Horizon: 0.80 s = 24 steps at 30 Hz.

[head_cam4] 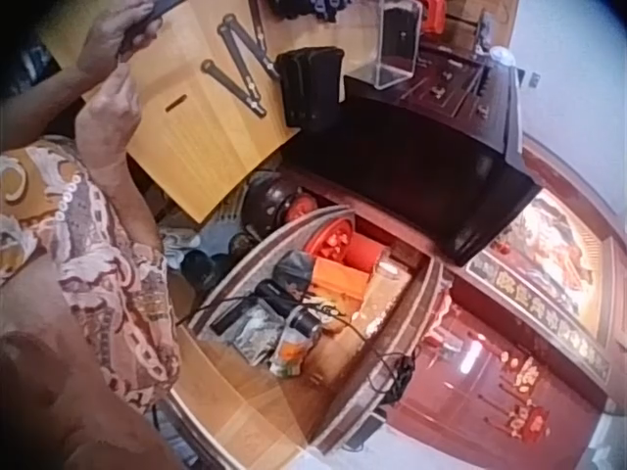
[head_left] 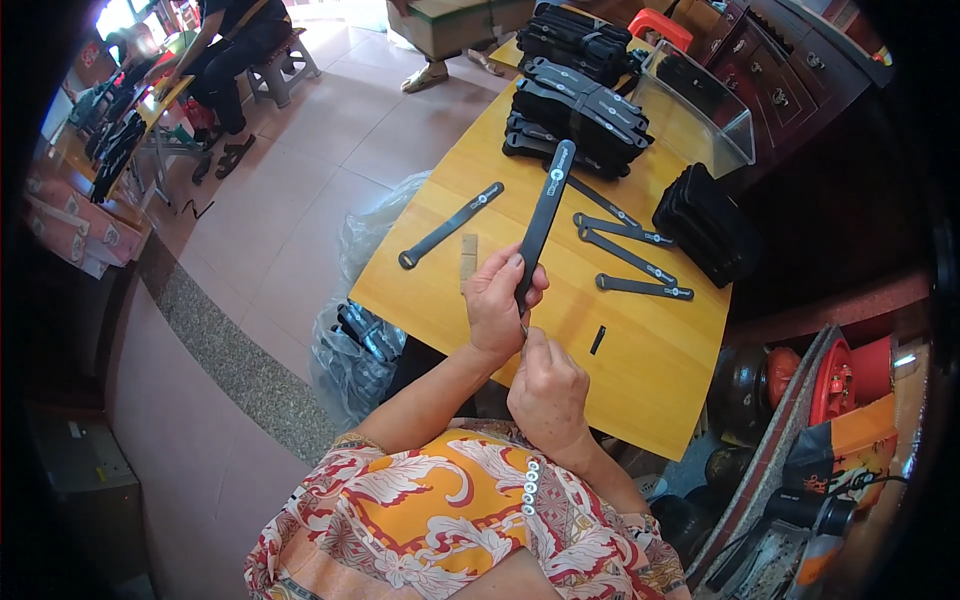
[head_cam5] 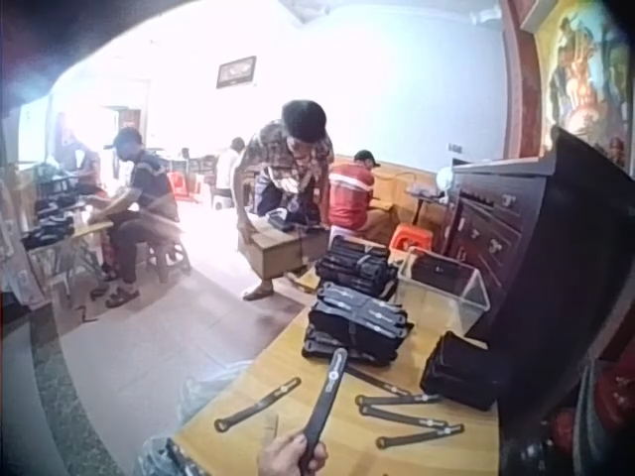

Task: Assembling black straps by inserting and securing small pins or fasteners.

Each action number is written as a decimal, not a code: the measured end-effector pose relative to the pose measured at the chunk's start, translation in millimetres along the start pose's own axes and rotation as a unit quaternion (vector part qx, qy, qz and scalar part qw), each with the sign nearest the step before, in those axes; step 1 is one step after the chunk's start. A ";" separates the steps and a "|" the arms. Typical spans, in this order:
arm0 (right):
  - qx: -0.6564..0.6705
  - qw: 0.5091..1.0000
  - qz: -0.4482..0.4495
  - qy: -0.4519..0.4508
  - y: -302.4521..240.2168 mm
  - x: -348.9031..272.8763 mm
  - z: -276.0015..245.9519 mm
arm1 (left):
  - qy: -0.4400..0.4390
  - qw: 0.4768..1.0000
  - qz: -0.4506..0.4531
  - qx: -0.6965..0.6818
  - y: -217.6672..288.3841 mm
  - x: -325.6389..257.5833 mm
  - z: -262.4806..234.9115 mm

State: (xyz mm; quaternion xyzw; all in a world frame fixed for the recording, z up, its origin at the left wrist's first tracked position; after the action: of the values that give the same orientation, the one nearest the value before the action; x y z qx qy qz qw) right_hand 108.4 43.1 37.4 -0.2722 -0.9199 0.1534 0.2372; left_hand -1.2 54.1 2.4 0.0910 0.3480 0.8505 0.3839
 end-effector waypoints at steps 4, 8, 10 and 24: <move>-0.027 1.000 -0.015 0.001 0.5 0.6 -2.3 | -0.029 0.996 -0.075 -0.026 2.0 5.5 -1.1; -0.100 0.991 -0.085 0.027 0.5 5.3 -13.3 | -0.048 0.975 -0.178 -0.121 1.7 6.1 4.5; -0.100 0.990 -0.093 0.045 -0.9 4.9 -14.6 | -0.041 0.978 -0.158 -0.126 2.5 6.0 6.1; -0.052 0.993 -0.078 -0.065 10.7 11.0 -30.2 | -0.026 0.987 -0.152 0.036 -19.9 3.3 -10.5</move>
State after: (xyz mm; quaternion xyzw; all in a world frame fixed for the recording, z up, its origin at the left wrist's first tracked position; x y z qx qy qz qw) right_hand 120.6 62.7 62.2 -0.2007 -0.9585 0.1038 0.1741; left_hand 3.8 60.2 -19.0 0.0728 0.3777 0.7668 0.5138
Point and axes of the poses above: each hand's wrist, its own x-axis towards the middle knuckle, its own z-axis out of the palm, y = z × x, the point moved 4 cm from there along x, towards the middle knuckle, and after that the axes turned 2 degrees about -x, right-handed, at the moved point
